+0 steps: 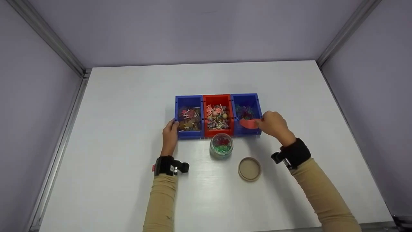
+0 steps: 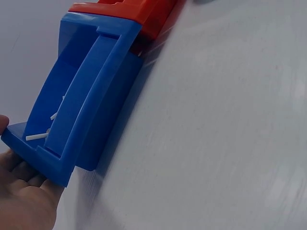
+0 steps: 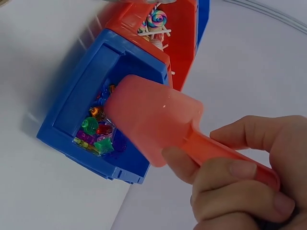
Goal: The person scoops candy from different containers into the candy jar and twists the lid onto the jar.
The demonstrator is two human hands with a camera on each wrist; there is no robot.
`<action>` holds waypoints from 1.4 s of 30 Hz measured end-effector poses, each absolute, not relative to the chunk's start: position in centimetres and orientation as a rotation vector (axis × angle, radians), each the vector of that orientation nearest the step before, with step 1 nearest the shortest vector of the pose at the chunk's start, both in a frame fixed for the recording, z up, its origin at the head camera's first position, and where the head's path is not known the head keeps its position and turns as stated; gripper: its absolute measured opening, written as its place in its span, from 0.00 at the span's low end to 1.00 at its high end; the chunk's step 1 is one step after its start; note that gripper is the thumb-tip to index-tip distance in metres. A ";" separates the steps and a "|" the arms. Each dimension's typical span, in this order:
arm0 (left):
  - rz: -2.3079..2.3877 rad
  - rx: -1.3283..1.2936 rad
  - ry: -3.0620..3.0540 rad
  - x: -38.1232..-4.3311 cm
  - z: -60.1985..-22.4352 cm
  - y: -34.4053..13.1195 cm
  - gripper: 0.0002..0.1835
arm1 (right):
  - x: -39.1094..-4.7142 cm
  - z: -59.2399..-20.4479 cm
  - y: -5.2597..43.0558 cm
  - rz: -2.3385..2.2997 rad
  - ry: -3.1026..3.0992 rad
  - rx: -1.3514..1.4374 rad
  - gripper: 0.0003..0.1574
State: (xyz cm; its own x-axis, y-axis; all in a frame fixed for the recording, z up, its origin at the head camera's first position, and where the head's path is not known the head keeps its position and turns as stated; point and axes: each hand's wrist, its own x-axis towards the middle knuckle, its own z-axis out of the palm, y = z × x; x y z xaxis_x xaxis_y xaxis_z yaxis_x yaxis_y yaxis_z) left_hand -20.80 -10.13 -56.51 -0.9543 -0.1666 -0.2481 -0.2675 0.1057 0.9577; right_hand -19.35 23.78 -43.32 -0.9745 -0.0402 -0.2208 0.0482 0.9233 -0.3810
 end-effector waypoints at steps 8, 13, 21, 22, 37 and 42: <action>1.987 -0.459 2.311 -20.7 -56.5 -10.1 0.26 | -20.9 -43.1 23.1 -0.498 2.721 0.138 0.25; 1.988 -0.464 2.297 -20.8 -56.5 -10.1 0.27 | -21.7 -42.9 22.6 -0.427 2.675 0.219 0.20; 1.990 -0.469 2.271 -20.7 -56.6 -10.1 0.27 | -22.6 -42.7 21.6 -0.390 2.624 0.289 0.24; 1.990 -0.468 2.273 -20.7 -56.6 -10.1 0.27 | -22.6 -42.7 21.5 -0.390 2.623 0.297 0.25; 1.994 -0.490 2.334 -20.9 -56.8 -10.0 0.25 | -23.0 -43.4 19.5 -0.335 2.619 0.375 0.28; 1.999 -0.482 2.326 -20.9 -56.9 -10.0 0.26 | -23.3 -43.8 19.0 -0.327 2.648 0.398 0.29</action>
